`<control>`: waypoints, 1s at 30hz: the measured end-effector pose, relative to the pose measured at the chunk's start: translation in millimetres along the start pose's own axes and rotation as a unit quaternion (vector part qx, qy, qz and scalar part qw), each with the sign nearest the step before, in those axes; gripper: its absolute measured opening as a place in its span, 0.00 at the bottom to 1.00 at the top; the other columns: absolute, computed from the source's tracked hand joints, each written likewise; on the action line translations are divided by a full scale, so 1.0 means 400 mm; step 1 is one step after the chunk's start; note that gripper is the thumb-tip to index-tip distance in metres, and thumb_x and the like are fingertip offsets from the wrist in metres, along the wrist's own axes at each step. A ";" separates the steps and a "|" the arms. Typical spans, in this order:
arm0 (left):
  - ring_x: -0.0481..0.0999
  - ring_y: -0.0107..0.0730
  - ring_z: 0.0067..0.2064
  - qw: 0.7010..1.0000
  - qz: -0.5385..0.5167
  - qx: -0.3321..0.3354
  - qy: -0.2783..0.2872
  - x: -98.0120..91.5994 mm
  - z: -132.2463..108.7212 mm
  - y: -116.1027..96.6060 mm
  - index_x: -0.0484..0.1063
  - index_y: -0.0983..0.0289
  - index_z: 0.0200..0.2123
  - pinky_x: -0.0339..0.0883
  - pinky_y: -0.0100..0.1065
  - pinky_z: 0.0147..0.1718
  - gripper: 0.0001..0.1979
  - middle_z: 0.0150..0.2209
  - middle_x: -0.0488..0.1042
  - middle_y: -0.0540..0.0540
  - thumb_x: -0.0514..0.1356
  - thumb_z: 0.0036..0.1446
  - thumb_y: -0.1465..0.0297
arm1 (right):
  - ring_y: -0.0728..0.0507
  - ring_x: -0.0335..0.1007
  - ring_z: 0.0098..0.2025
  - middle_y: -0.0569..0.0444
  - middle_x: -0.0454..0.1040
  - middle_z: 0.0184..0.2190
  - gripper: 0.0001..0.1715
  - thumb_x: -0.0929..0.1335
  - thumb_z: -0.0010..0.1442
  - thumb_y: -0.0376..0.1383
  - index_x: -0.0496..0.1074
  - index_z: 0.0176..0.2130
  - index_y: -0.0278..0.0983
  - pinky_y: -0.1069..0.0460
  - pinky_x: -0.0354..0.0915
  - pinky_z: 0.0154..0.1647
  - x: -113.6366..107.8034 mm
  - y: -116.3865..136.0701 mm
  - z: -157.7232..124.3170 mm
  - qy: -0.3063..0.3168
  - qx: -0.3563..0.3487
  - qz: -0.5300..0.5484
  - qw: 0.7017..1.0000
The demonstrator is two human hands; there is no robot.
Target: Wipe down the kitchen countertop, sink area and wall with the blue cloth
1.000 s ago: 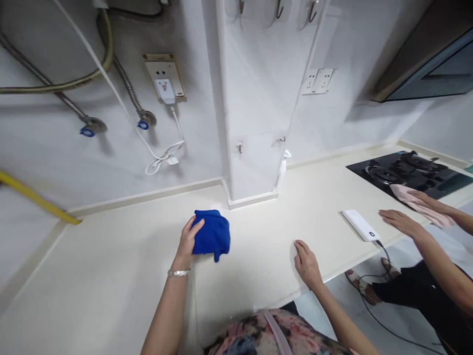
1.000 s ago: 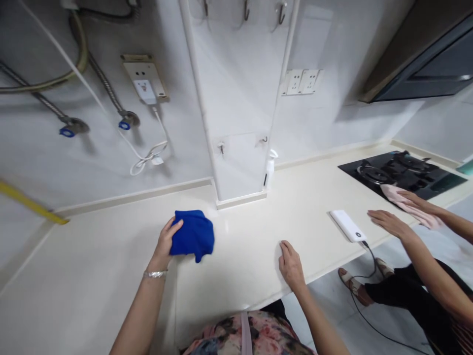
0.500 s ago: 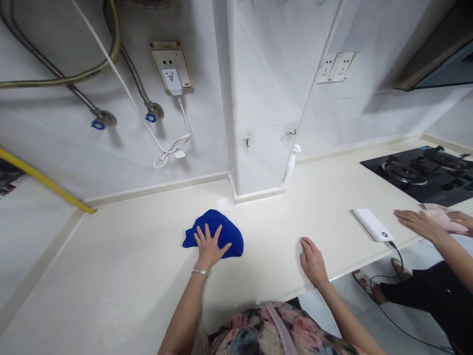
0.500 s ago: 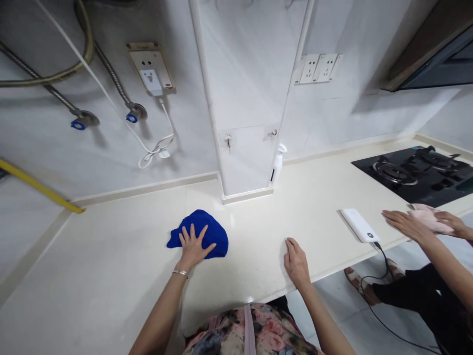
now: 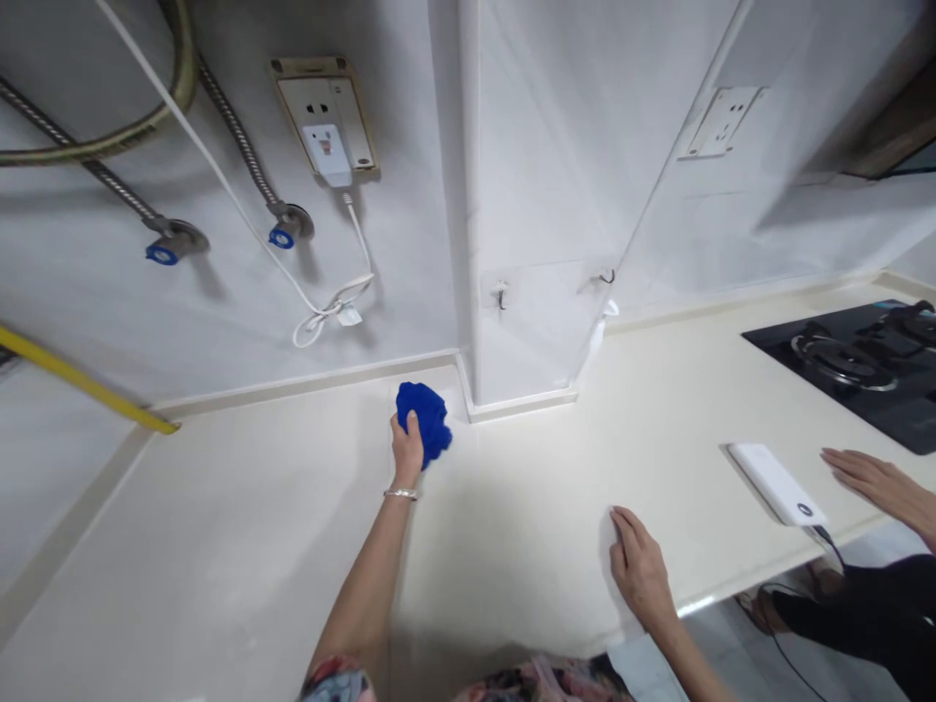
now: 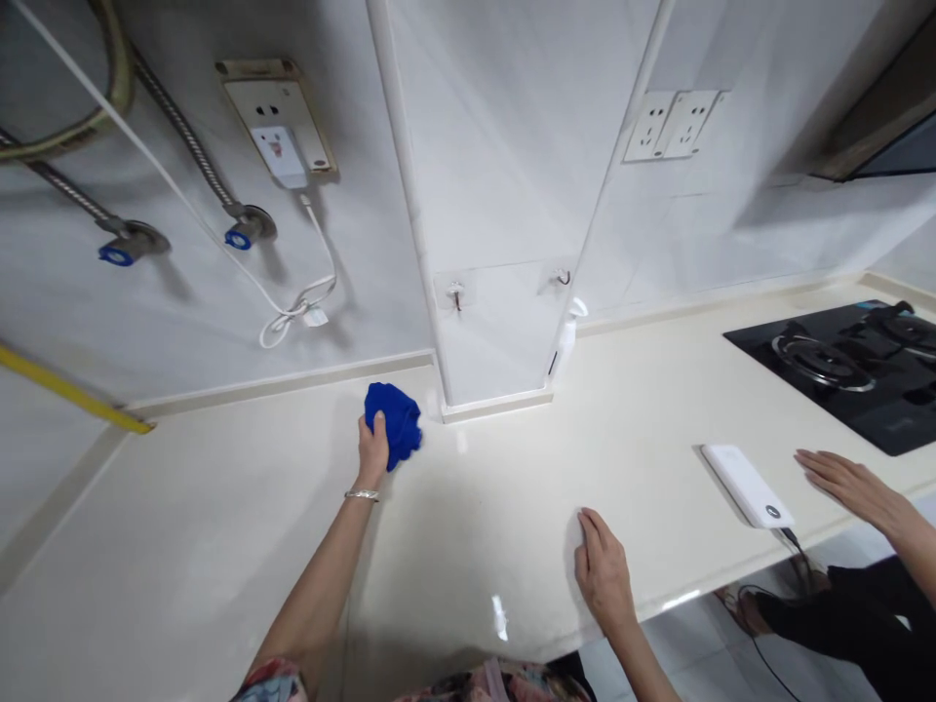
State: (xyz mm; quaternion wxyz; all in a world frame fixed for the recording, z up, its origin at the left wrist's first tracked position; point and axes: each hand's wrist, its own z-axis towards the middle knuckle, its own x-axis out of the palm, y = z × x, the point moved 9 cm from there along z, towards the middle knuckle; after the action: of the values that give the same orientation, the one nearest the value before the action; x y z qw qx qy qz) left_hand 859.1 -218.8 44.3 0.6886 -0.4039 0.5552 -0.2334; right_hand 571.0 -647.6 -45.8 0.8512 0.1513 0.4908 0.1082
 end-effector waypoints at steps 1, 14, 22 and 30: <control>0.79 0.42 0.54 1.000 -0.014 -0.004 0.002 0.032 0.013 -0.022 0.60 0.64 0.65 0.73 0.42 0.53 0.30 0.55 0.77 0.65 0.40 0.73 0.51 | 0.33 0.69 0.61 0.39 0.68 0.63 0.29 0.59 0.69 0.33 0.61 0.67 0.39 0.33 0.72 0.60 0.001 -0.002 -0.003 0.005 0.005 -0.001 1.000; 0.75 0.50 0.56 0.998 0.040 -0.012 0.052 0.305 0.146 -0.133 0.71 0.66 0.64 0.67 0.46 0.61 0.24 0.52 0.73 0.68 0.55 0.68 0.66 | 0.28 0.75 0.57 0.40 0.71 0.62 0.33 0.61 0.67 0.36 0.60 0.69 0.44 0.33 0.77 0.50 -0.008 -0.012 -0.015 0.025 0.014 -0.017 0.999; 0.70 0.58 0.57 0.990 0.126 0.018 0.060 0.330 0.302 -0.201 0.74 0.64 0.60 0.68 0.51 0.54 0.21 0.56 0.68 0.71 0.55 0.66 0.70 | 0.22 0.72 0.59 0.49 0.70 0.64 0.45 0.65 0.60 0.41 0.56 0.73 0.58 0.22 0.75 0.51 -0.011 -0.042 -0.029 0.046 0.049 0.004 0.998; 0.67 0.51 0.60 0.981 0.161 0.068 0.079 0.348 0.350 -0.209 0.75 0.60 0.57 0.64 0.46 0.57 0.18 0.56 0.66 0.66 0.54 0.67 0.72 | 0.21 0.69 0.62 0.47 0.67 0.67 0.43 0.62 0.62 0.47 0.56 0.74 0.54 0.21 0.71 0.56 -0.013 -0.045 -0.033 0.062 0.062 0.004 0.996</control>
State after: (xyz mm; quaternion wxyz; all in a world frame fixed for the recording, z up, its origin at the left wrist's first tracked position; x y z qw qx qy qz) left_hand 1041.2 -331.5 40.3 0.6969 -0.2418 0.6487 -0.1874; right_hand 557.5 -664.1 -54.5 0.8078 0.1986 0.5476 0.0902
